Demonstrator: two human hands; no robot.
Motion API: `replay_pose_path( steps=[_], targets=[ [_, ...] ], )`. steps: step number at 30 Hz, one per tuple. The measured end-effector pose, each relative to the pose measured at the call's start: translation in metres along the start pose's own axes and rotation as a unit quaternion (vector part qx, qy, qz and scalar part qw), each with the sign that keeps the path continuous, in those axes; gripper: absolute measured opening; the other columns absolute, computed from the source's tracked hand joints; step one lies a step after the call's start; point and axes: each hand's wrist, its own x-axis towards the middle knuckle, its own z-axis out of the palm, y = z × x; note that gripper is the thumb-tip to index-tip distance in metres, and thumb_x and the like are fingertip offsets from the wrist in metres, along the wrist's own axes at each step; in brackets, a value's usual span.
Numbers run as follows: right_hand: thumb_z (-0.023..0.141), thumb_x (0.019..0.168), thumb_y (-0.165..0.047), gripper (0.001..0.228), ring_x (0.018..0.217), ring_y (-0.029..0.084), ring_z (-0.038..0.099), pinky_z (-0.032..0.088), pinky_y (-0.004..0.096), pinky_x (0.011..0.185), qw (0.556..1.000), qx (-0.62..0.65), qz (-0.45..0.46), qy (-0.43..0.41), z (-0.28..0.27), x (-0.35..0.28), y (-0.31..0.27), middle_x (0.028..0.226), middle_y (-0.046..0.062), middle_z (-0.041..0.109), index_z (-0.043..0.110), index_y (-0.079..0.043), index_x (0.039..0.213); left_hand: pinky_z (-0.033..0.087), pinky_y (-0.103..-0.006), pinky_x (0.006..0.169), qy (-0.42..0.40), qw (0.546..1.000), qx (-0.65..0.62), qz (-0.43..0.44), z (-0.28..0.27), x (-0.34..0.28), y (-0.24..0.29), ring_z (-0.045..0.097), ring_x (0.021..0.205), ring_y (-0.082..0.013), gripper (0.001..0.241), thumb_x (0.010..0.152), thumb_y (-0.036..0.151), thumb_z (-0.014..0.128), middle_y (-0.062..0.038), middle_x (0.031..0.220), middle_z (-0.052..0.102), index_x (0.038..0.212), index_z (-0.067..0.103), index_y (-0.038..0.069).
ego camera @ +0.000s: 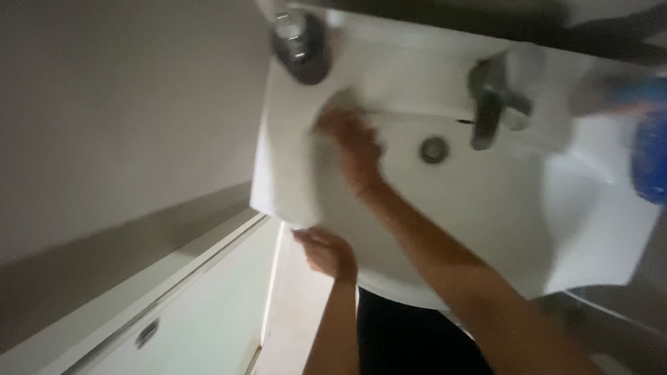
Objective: The person scrubs the interior basin and the surrounding rim of a white bathroom sink using a cloth. They wipe the area around the faucet and the drain, moving the cloth in circular and back-and-forth motions to clean the surface.
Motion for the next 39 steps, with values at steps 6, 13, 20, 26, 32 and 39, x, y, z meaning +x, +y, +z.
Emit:
replay_pose_path(
  steps=[6, 13, 20, 26, 32, 39],
  targets=[
    [0.063, 0.092, -0.038, 0.045, 0.103, 0.018, 0.067, 0.052, 0.035, 0.097, 0.844, 0.443, 0.18, -0.242, -0.023, -0.052, -0.006, 0.113, 0.008, 0.071, 0.067, -0.004, 0.121, 0.052, -0.0687, 0.083, 0.029, 1.0, -0.004, -0.001, -0.005, 0.003, 0.004, 0.068, 0.102, -0.0509, 0.049, 0.105, 0.034, 0.026, -0.024, 0.113, 0.069, 0.148, 0.034, 0.013],
    [0.056, 0.101, -0.036, 0.03, 0.122, 0.038, 0.064, 0.046, 0.053, 0.107, 0.932, 0.06, -0.192, -0.301, -0.056, -0.139, 0.195, 0.128, 0.008, 0.07, 0.072, -0.018, 0.12, 0.053, -0.0663, 0.08, 0.057, 0.998, -0.004, 0.012, -0.017, -0.001, 0.024, 0.068, 0.096, -0.0514, 0.029, 0.104, 0.031, 0.031, -0.023, 0.103, 0.07, 0.125, 0.042, 0.015],
    [0.071, 0.092, -0.026, 0.011, 0.092, 0.025, 0.072, 0.05, 0.049, 0.091, 0.808, -0.532, -0.123, -0.222, -0.21, -0.103, 0.227, 0.085, 0.003, 0.073, 0.073, -0.021, 0.083, 0.059, -0.0477, 0.068, 0.063, 0.998, -0.023, 0.018, -0.01, 0.009, 0.011, 0.068, 0.077, -0.0339, 0.02, 0.108, 0.031, 0.024, -0.016, 0.087, 0.066, 0.113, 0.039, 0.019],
    [0.071, 0.098, -0.022, 0.022, 0.082, 0.028, 0.069, 0.051, 0.047, 0.08, 0.871, -0.476, -0.006, -0.119, -0.2, -0.082, 0.174, 0.077, 0.007, 0.065, 0.068, -0.011, 0.079, 0.056, -0.0551, 0.059, 0.062, 0.997, -0.035, 0.029, -0.018, 0.005, 0.023, 0.068, 0.072, -0.0404, 0.015, 0.105, 0.032, 0.022, -0.016, 0.08, 0.062, 0.105, 0.031, 0.019],
    [0.057, 0.1, -0.029, 0.016, 0.104, 0.031, 0.07, 0.051, 0.054, 0.081, 0.955, -0.197, 0.054, -0.216, -0.085, -0.127, 0.105, 0.102, 0.003, 0.071, 0.069, -0.021, 0.106, 0.061, -0.0441, 0.068, 0.019, 0.999, -0.047, 0.0, -0.009, 0.008, 0.004, 0.068, 0.079, -0.0263, 0.039, 0.11, 0.036, 0.02, -0.016, 0.093, 0.068, 0.138, 0.039, 0.016],
    [0.045, 0.106, -0.01, 0.045, 0.137, 0.046, 0.049, 0.038, 0.064, 0.108, 0.996, 0.053, 0.019, -0.076, 0.024, -0.081, 0.072, 0.148, 0.021, 0.053, 0.045, -0.013, 0.151, 0.054, -0.0635, 0.085, 0.018, 1.0, -0.012, -0.022, -0.02, 0.0, 0.025, 0.069, 0.101, -0.0477, 0.046, 0.108, 0.035, 0.024, -0.024, 0.116, 0.068, 0.15, 0.027, 0.017]
  ],
)
